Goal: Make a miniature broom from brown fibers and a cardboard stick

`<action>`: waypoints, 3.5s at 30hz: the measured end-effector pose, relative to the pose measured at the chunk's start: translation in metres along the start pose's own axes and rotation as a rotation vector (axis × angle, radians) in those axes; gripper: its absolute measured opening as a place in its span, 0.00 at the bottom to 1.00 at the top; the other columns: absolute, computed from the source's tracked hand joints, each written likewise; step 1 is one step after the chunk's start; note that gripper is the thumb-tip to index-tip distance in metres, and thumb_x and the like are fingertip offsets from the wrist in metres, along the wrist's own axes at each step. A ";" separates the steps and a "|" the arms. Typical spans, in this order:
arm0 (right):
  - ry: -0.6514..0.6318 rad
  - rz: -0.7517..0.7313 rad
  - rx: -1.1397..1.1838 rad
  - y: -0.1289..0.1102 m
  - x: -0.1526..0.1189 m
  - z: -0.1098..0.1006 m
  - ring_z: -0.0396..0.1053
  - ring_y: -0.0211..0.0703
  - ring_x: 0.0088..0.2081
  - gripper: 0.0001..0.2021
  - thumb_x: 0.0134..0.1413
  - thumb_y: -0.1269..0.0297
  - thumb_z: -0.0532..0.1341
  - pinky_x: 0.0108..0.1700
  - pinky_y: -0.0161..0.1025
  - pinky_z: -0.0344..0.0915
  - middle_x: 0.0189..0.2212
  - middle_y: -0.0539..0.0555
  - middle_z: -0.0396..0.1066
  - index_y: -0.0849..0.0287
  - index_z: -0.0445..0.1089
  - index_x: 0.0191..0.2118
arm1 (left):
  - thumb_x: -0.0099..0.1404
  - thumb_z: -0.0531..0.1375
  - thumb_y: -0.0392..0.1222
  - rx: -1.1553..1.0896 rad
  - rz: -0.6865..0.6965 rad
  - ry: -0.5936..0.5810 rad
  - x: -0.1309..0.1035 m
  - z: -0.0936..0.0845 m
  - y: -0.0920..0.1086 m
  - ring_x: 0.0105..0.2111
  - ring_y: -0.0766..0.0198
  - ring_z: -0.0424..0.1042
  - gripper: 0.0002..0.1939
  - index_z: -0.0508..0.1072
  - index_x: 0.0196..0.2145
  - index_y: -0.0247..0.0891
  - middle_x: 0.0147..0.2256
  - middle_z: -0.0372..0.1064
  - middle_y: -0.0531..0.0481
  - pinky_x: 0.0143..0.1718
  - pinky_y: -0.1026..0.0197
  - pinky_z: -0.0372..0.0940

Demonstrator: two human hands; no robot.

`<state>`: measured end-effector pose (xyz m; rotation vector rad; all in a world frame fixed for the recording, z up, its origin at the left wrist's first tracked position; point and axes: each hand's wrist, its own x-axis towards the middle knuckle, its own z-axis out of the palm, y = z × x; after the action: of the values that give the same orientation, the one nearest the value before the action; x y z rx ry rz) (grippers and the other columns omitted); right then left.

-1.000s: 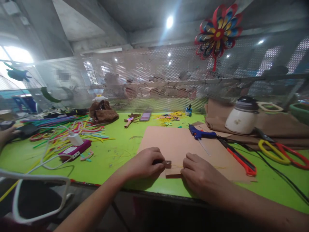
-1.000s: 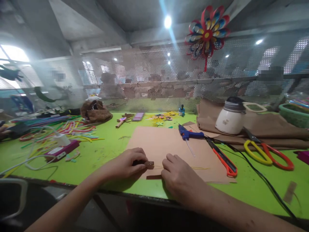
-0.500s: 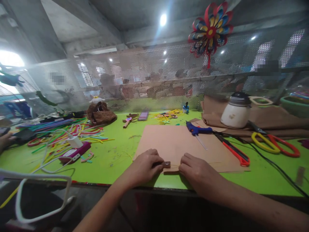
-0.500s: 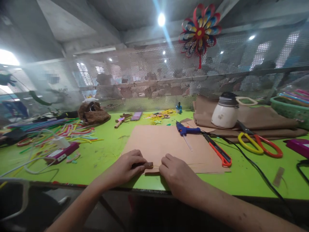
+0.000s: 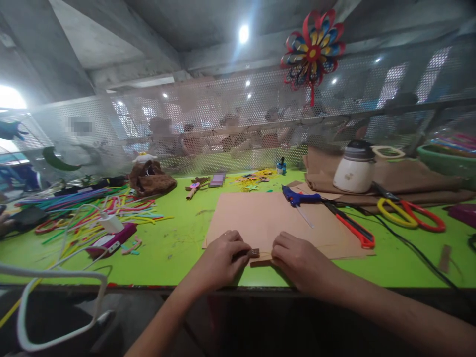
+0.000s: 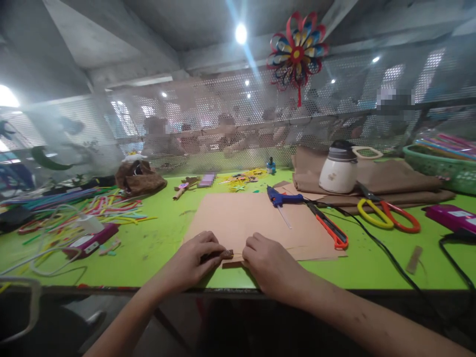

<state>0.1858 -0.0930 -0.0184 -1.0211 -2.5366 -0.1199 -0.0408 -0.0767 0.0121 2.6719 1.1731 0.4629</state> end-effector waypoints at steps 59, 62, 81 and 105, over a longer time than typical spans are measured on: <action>-0.048 0.006 -0.005 -0.005 0.023 -0.004 0.63 0.40 0.31 0.09 0.59 0.72 0.55 0.30 0.37 0.51 0.27 0.54 0.68 0.62 0.66 0.27 | 0.64 0.55 0.38 -0.011 0.029 0.032 -0.004 0.004 -0.004 0.37 0.61 0.65 0.11 0.77 0.39 0.41 0.33 0.67 0.47 0.36 0.62 0.59; -0.045 0.007 0.001 -0.004 0.022 -0.002 0.63 0.40 0.31 0.08 0.59 0.71 0.55 0.30 0.37 0.51 0.28 0.54 0.68 0.62 0.66 0.28 | 0.64 0.55 0.38 -0.013 0.021 0.033 -0.002 0.004 -0.004 0.37 0.61 0.65 0.11 0.78 0.38 0.41 0.32 0.67 0.47 0.35 0.63 0.59; -0.058 0.072 0.053 -0.002 0.026 -0.003 0.63 0.39 0.30 0.08 0.57 0.70 0.56 0.30 0.35 0.50 0.28 0.53 0.69 0.62 0.67 0.28 | 0.63 0.56 0.38 -0.023 0.005 0.014 0.000 0.002 -0.004 0.37 0.61 0.65 0.10 0.78 0.36 0.41 0.33 0.67 0.48 0.35 0.63 0.59; -0.225 0.295 0.482 0.014 0.046 -0.009 0.58 0.34 0.22 0.08 0.46 0.71 0.56 0.23 0.30 0.50 0.19 0.49 0.67 0.65 0.73 0.25 | 0.62 0.55 0.41 -0.098 -0.133 0.042 0.010 0.005 -0.003 0.32 0.64 0.67 0.14 0.76 0.25 0.37 0.28 0.67 0.50 0.31 0.64 0.57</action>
<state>0.1681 -0.0545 0.0072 -1.2336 -2.3839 0.6886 -0.0347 -0.0674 0.0087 2.4950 1.2947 0.5416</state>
